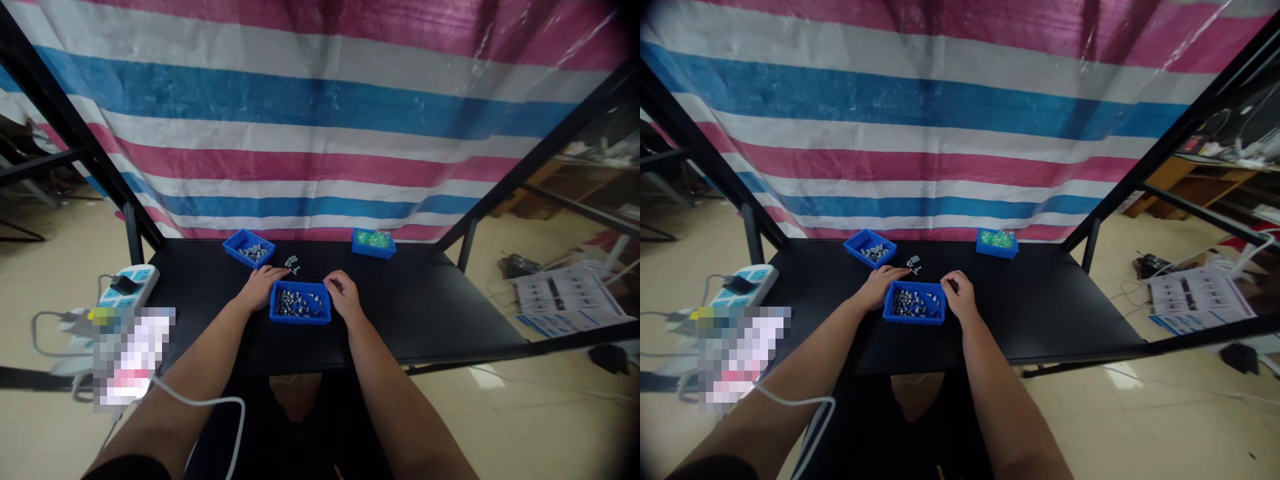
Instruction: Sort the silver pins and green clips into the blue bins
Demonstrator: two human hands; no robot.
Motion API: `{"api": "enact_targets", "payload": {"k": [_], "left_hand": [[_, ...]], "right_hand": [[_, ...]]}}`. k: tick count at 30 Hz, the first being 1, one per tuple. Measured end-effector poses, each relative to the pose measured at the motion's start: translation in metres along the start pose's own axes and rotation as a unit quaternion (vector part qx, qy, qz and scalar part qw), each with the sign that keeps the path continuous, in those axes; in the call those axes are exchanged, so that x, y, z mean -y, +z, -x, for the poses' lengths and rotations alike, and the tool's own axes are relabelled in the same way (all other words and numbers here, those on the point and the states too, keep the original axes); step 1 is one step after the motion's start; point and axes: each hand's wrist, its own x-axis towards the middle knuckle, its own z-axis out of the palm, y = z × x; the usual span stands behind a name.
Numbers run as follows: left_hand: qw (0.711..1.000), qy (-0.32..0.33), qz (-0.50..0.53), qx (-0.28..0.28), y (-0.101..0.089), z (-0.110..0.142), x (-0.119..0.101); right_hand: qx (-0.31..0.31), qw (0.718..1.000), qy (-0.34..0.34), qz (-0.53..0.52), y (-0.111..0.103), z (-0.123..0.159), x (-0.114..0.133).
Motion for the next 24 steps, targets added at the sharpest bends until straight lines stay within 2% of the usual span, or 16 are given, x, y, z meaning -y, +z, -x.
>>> {"api": "enact_targets", "payload": {"k": [5, 11, 16, 24], "left_hand": [[1.0, 0.015, -0.014, -0.008, 0.003, -0.004, -0.001], [1.0, 0.021, 0.002, 0.014, 0.009, -0.01, 0.002], [0.998, 0.03, 0.048, -0.027, 0.002, -0.007, -0.005], [0.995, 0.041, 0.072, -0.053, -0.001, -0.004, -0.005]], "right_hand": [[0.013, 1.0, -0.014, 0.003, 0.0, 0.001, 0.004], [0.048, 0.998, -0.036, -0.005, 0.0, 0.004, 0.006], [0.06, 0.998, 0.012, -0.01, 0.001, 0.001, -0.001], [0.046, 0.994, 0.086, -0.039, 0.002, -0.009, -0.01]]}}
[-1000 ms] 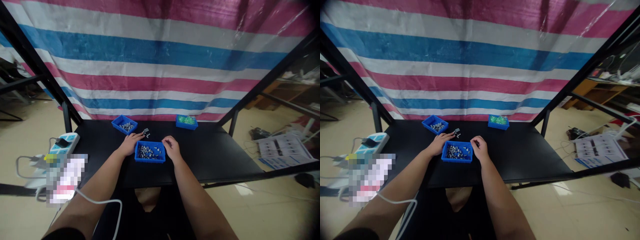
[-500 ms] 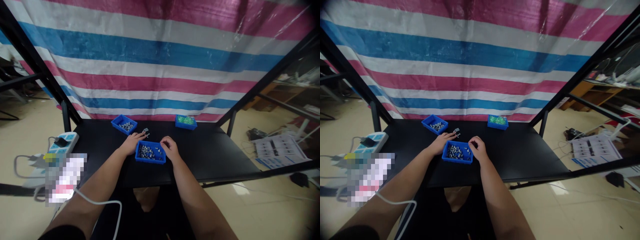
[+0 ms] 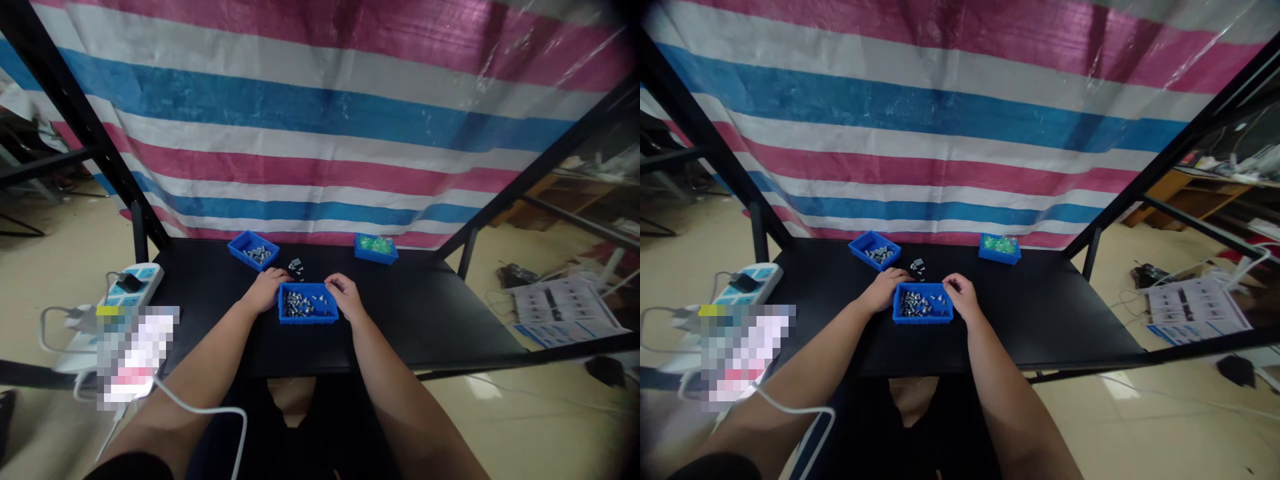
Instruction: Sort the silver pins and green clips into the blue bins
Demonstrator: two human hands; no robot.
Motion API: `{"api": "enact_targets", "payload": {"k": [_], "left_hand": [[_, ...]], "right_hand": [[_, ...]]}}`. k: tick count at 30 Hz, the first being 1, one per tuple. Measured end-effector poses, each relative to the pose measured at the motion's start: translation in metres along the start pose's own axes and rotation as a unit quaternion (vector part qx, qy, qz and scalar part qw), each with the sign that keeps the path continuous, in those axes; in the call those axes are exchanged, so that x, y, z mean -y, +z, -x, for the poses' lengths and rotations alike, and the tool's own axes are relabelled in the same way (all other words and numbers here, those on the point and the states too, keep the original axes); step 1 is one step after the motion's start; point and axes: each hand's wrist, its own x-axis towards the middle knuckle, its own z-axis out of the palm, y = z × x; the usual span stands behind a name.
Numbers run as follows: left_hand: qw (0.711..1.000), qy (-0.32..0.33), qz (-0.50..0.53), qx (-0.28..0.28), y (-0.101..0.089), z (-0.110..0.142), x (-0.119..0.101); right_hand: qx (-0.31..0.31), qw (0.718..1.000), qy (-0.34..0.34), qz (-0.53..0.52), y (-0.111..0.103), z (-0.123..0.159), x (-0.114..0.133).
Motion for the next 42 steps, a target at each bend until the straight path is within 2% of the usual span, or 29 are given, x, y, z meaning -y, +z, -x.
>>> {"api": "enact_targets", "payload": {"k": [4, 10, 13, 17, 21, 25, 27, 31, 34, 39, 42], "left_hand": [[0.999, 0.006, 0.021, -0.027, 0.003, 0.005, 0.004], [0.996, -0.056, 0.027, -0.068, -0.002, 0.022, -0.002], [0.989, -0.092, 0.05, -0.108, -0.008, 0.027, -0.008], [0.966, -0.115, 0.113, -0.2, -0.011, 0.024, -0.016], [0.938, -0.103, 0.216, -0.249, -0.011, 0.021, -0.028], [0.947, -0.049, 0.207, -0.241, -0.014, 0.021, -0.038], [0.955, -0.036, 0.2, -0.216, -0.016, 0.021, -0.041], [0.971, -0.026, 0.198, -0.129, -0.019, 0.019, -0.041], [0.972, -0.026, 0.202, -0.122, -0.018, 0.018, -0.038], [0.967, -0.029, 0.216, -0.134, -0.017, 0.017, -0.033], [0.966, -0.039, 0.213, -0.139, -0.016, 0.017, -0.03]], "right_hand": [[0.002, 1.0, 0.012, -0.011, 0.001, -0.013, -0.007], [0.019, 0.995, 0.058, -0.078, 0.007, -0.057, -0.023], [0.064, 0.996, 0.032, -0.043, 0.013, -0.076, -0.027], [0.148, 0.987, -0.037, 0.043, 0.02, -0.089, -0.029], [0.204, 0.975, -0.031, 0.079, 0.02, -0.097, -0.033], [0.208, 0.971, -0.049, 0.111, 0.021, -0.102, -0.034], [0.205, 0.967, -0.069, 0.137, 0.024, -0.103, -0.033], [0.192, 0.959, -0.095, 0.186, 0.029, -0.103, -0.034], [0.171, 0.96, -0.1, 0.199, 0.029, -0.102, -0.039], [0.114, 0.981, -0.086, 0.131, 0.027, -0.093, -0.045], [0.08, 0.995, -0.032, 0.041, 0.022, -0.08, -0.04]]}}
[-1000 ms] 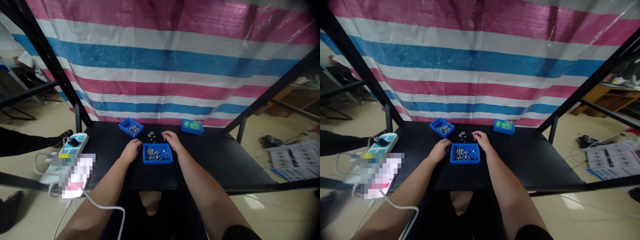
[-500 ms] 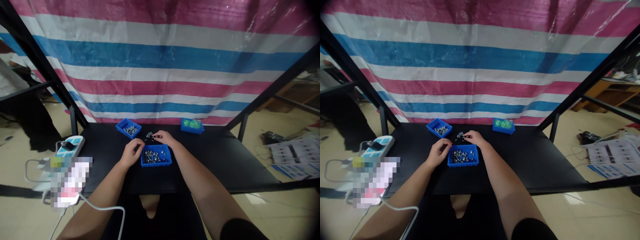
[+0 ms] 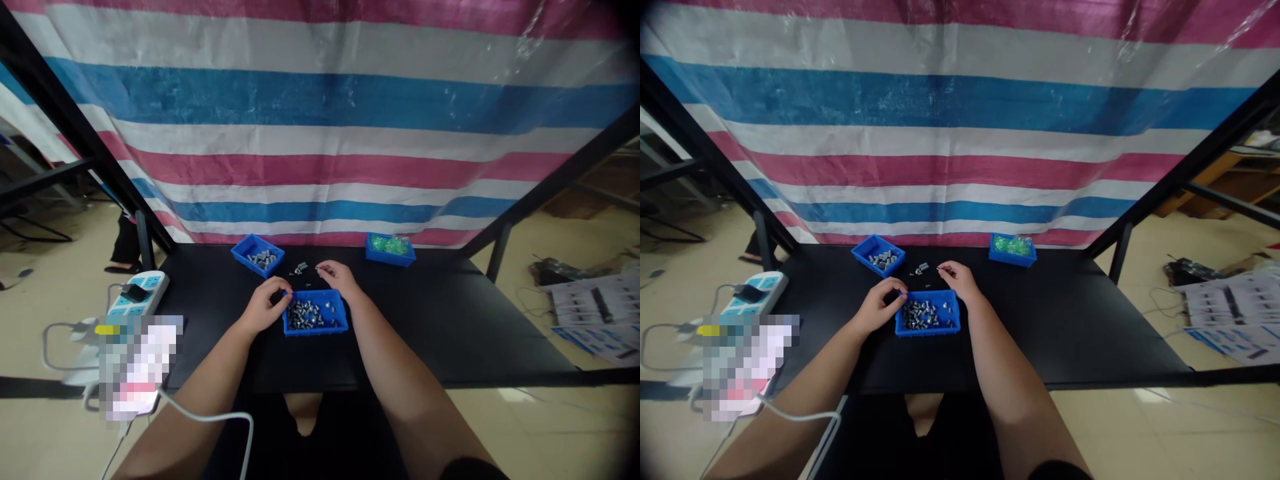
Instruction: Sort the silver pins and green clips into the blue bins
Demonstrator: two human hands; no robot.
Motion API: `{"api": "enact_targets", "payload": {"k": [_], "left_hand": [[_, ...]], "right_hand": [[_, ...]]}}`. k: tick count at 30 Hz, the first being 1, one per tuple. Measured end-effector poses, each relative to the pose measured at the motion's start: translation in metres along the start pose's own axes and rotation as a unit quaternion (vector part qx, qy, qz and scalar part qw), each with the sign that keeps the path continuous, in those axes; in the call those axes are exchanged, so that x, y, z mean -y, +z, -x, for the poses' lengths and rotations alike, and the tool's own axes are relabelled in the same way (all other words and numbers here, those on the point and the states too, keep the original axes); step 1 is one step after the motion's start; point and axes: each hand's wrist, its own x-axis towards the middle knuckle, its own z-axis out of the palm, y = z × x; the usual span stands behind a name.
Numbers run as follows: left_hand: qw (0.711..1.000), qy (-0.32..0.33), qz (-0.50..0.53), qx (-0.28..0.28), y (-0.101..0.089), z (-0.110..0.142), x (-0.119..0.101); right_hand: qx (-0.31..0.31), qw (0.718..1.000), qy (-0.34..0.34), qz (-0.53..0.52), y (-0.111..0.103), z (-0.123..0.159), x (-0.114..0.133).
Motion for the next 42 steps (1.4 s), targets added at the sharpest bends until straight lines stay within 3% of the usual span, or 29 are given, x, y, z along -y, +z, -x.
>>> {"api": "enact_targets", "payload": {"k": [3, 6, 11, 16, 19, 22, 27, 34, 38, 42], "left_hand": [[0.999, -0.016, -0.028, 0.009, -0.001, 0.0, 0.005], [0.998, -0.035, -0.051, 0.01, 0.0, 0.0, 0.009], [0.997, -0.062, -0.049, 0.011, 0.003, 0.001, 0.014], [0.996, -0.08, -0.032, 0.007, 0.006, 0.0, 0.018], [0.996, -0.089, -0.025, -0.006, 0.008, -0.005, 0.025], [0.996, -0.076, -0.03, -0.023, 0.01, -0.011, 0.035], [0.995, -0.002, -0.093, 0.035, 0.014, -0.017, 0.046], [0.983, 0.024, -0.168, 0.073, 0.018, -0.015, 0.047], [0.978, 0.015, -0.203, 0.05, 0.011, -0.006, 0.041], [0.978, 0.002, -0.204, 0.043, 0.005, 0.004, 0.033]], "right_hand": [[-0.015, 0.994, 0.056, -0.089, -0.011, 0.016, 0.008], [-0.008, 0.989, 0.064, -0.134, -0.028, 0.033, 0.018], [0.078, 0.981, 0.019, -0.177, -0.049, 0.047, 0.035], [0.175, 0.975, 0.015, -0.136, -0.049, 0.047, 0.043], [0.199, 0.972, 0.011, -0.126, -0.047, 0.045, 0.041], [0.199, 0.972, 0.008, -0.122, -0.047, 0.045, 0.038], [0.192, 0.973, 0.02, -0.127, -0.044, 0.046, 0.039], [0.038, 0.995, 0.03, -0.089, -0.022, 0.04, 0.038], [0.037, 0.996, 0.039, -0.07, -0.019, 0.028, 0.031], [0.075, 0.996, 0.038, -0.007, -0.021, 0.009, 0.024]]}}
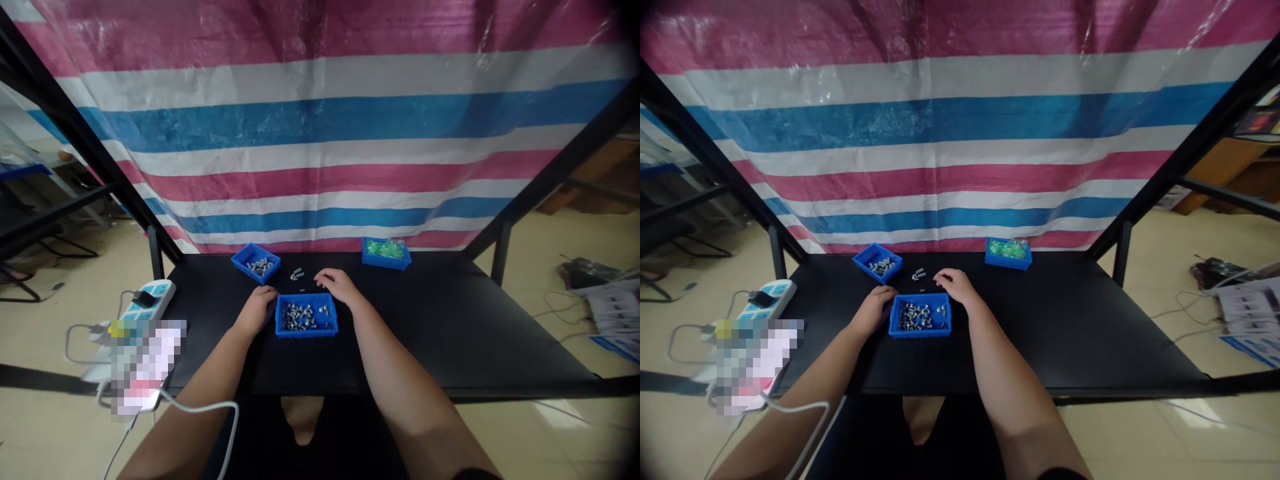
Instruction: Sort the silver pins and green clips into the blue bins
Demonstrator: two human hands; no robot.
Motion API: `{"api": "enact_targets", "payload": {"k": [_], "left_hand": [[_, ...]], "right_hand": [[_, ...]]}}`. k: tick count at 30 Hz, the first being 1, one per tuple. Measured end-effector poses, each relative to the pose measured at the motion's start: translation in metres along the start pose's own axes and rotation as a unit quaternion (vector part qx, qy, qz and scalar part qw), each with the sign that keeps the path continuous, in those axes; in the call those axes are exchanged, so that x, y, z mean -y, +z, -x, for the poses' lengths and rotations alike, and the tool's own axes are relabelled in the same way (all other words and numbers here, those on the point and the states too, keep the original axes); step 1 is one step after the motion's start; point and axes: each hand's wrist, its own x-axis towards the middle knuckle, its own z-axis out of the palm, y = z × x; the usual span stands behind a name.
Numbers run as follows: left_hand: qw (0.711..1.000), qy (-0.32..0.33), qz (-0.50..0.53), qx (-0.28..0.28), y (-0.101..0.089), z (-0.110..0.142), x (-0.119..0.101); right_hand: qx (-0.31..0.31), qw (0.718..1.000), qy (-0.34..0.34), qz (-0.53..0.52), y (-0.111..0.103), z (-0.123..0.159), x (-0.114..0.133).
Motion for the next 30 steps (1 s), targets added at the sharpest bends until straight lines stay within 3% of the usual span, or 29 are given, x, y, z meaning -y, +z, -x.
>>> {"api": "enact_targets", "payload": {"k": [4, 8, 13, 17, 20, 24, 30], "left_hand": [[1.0, -0.021, 0.021, 0.003, -0.004, 0.003, -0.006], [0.999, -0.033, 0.041, -0.003, -0.006, 0.001, -0.01], [0.99, -0.098, 0.087, -0.049, -0.009, 0.001, -0.007], [0.965, -0.159, 0.182, -0.101, -0.009, 0.003, -0.009], [0.959, -0.136, 0.239, -0.072, -0.01, 0.004, -0.015], [0.972, -0.088, 0.217, -0.029, -0.015, 0.001, -0.024], [0.978, -0.069, 0.195, -0.021, -0.016, -0.002, -0.023]], "right_hand": [[0.051, 0.996, 0.023, 0.071, 0.001, -0.019, 0.001], [0.113, 0.991, 0.005, 0.066, 0.005, -0.026, 0.004], [0.113, 0.987, -0.047, 0.105, 0.009, -0.025, 0.002], [0.121, 0.97, -0.096, 0.185, 0.013, -0.031, 0.002], [0.139, 0.953, -0.122, 0.239, 0.015, -0.035, 0.004], [0.144, 0.947, -0.129, 0.257, 0.017, -0.036, 0.003], [0.093, 0.978, -0.116, 0.145, 0.016, -0.03, -0.002]]}}
